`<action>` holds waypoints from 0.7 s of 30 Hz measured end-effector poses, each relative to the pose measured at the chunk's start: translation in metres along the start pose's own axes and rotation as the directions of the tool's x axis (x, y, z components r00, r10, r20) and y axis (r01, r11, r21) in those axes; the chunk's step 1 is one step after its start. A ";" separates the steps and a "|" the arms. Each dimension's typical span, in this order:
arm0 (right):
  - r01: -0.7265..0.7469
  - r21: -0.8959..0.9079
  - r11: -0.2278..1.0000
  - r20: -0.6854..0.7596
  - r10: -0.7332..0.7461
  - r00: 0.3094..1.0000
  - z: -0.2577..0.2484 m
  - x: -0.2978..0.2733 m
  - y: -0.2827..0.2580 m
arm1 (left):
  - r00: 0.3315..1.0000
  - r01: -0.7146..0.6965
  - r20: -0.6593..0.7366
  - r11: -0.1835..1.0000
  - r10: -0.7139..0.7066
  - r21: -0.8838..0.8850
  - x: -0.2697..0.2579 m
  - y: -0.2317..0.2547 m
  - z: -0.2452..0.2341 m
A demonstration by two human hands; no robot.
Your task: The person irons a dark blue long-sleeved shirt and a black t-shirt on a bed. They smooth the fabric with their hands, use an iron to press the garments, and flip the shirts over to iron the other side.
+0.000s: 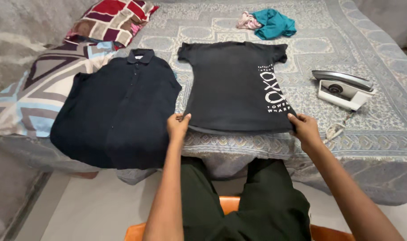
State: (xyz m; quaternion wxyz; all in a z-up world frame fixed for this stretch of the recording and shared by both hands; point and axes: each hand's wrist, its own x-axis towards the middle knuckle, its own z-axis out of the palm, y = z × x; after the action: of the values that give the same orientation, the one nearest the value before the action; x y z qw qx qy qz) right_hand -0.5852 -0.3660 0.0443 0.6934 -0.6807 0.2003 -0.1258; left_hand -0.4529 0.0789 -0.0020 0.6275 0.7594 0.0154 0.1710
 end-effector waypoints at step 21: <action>-0.114 -0.270 0.956 -0.019 0.113 0.993 -0.072 -0.063 0.069 | 0.995 0.014 -0.101 0.997 -0.023 -0.081 -0.116 -0.013 -0.052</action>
State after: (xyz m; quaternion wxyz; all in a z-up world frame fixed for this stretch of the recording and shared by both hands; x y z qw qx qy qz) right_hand -0.6801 -0.3999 -0.0169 0.5994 -0.7563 0.2555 -0.0581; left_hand -0.5738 0.1030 -0.0345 0.6576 0.7237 0.0474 0.2041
